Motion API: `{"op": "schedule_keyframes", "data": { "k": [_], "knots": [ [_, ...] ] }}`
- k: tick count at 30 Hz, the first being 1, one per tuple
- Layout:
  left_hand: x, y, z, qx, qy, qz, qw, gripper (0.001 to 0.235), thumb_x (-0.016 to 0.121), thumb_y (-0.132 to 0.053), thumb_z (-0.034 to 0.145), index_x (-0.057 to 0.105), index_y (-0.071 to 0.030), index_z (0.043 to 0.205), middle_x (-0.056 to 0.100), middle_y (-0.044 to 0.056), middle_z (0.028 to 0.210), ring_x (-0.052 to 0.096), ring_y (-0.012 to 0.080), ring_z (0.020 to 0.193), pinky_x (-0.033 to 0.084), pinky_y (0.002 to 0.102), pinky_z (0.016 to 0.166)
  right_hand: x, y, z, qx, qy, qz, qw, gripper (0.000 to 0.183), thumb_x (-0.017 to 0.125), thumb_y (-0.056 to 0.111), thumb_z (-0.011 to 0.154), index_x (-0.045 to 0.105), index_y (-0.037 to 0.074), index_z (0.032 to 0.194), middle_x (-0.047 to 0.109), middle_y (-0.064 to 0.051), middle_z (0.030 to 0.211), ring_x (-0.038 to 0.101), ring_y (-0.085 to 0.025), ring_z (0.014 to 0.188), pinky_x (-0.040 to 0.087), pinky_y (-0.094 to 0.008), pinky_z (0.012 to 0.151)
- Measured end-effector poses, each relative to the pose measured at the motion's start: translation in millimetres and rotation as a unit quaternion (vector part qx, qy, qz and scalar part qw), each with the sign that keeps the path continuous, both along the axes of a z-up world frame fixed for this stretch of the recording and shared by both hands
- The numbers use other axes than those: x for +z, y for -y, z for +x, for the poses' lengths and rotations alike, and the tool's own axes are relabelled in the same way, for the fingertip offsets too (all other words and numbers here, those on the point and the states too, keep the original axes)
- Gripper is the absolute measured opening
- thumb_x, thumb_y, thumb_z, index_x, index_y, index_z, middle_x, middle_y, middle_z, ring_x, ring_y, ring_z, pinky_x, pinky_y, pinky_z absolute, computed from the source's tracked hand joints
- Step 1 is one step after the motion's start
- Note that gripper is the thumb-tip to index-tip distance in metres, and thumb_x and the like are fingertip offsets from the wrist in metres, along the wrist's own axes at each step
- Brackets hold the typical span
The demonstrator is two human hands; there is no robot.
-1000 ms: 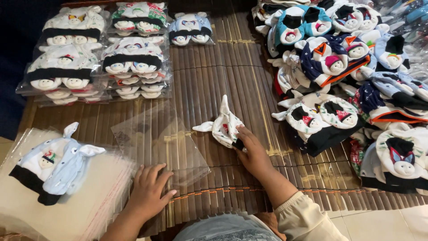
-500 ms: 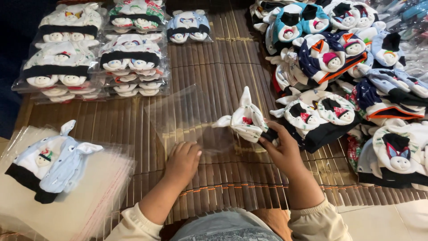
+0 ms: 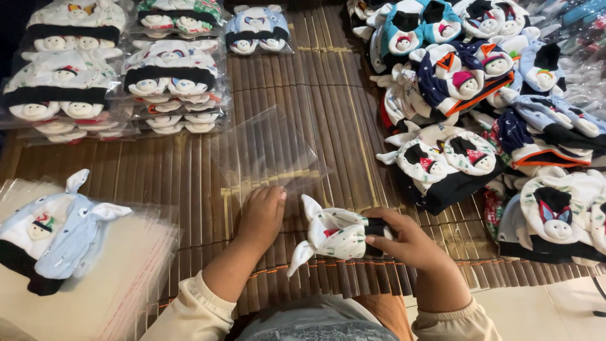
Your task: Packaging sets of baby hats and booties into plastic bags
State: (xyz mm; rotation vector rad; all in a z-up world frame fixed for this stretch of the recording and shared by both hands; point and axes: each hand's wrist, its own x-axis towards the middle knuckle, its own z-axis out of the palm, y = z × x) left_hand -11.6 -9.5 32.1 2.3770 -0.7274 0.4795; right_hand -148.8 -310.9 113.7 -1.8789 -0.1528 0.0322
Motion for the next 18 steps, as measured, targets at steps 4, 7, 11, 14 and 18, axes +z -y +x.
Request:
{"op": "schedule_keyframes", "data": {
  "k": [4,7,11,14,18],
  "knots": [
    [10.3,-1.7,-2.2,-0.019,-0.01,-0.002,1.0,0.023,0.048,-0.029,0.104,0.065,-0.013,0.101,0.063,0.012,0.079,0.066,0.0371,0.079,0.053,0.048,0.075,-10.0,-7.2,7.4,-0.016,-0.019,0.01,1.0,0.046,0.082,0.001,0.079,0.071,-0.001,0.124,0.078,-0.021,0.111,0.068,-0.025,0.103,0.05,-0.048,0.096],
    [9.1,-3.6,-3.4,-0.024,-0.004,0.0,1.0,0.021,0.049,-0.028,0.103,0.064,-0.013,0.102,0.062,0.012,0.079,0.066,0.0375,0.08,0.053,0.049,0.075,-15.6,-7.1,10.2,-0.021,-0.038,0.045,0.998,0.045,0.081,0.0,0.08,0.072,0.001,0.124,0.077,-0.016,0.111,0.064,-0.022,0.104,0.049,-0.045,0.099],
    [6.8,-3.3,-5.7,-0.027,0.011,0.004,1.0,0.024,0.049,-0.031,0.104,0.065,-0.014,0.102,0.063,0.012,0.081,0.067,0.0364,0.083,0.053,0.047,0.079,-27.2,-3.5,15.9,-0.079,-0.035,0.021,0.996,0.046,0.08,0.003,0.082,0.07,0.001,0.127,0.076,-0.016,0.113,0.065,-0.023,0.108,0.049,-0.045,0.101],
    [3.6,-4.7,-6.8,-0.031,0.01,0.017,0.999,0.029,0.048,-0.037,0.105,0.066,-0.015,0.107,0.065,0.011,0.086,0.068,0.0341,0.089,0.053,0.046,0.085,-44.5,-2.4,22.4,-0.129,-0.018,0.009,0.991,0.046,0.082,0.006,0.082,0.07,0.004,0.127,0.075,-0.015,0.114,0.067,-0.023,0.11,0.049,-0.043,0.102],
    [-5.6,-6.8,-6.8,-0.044,0.003,0.055,0.998,0.046,0.054,-0.054,0.099,0.065,-0.015,0.121,0.07,0.013,0.104,0.066,0.0338,0.11,0.048,0.049,0.1,-63.3,-13.3,25.3,-0.18,-0.003,-0.013,0.984,0.047,0.084,0.011,0.082,0.07,0.007,0.127,0.076,-0.014,0.117,0.069,-0.024,0.113,0.05,-0.041,0.102]
  ]
}}
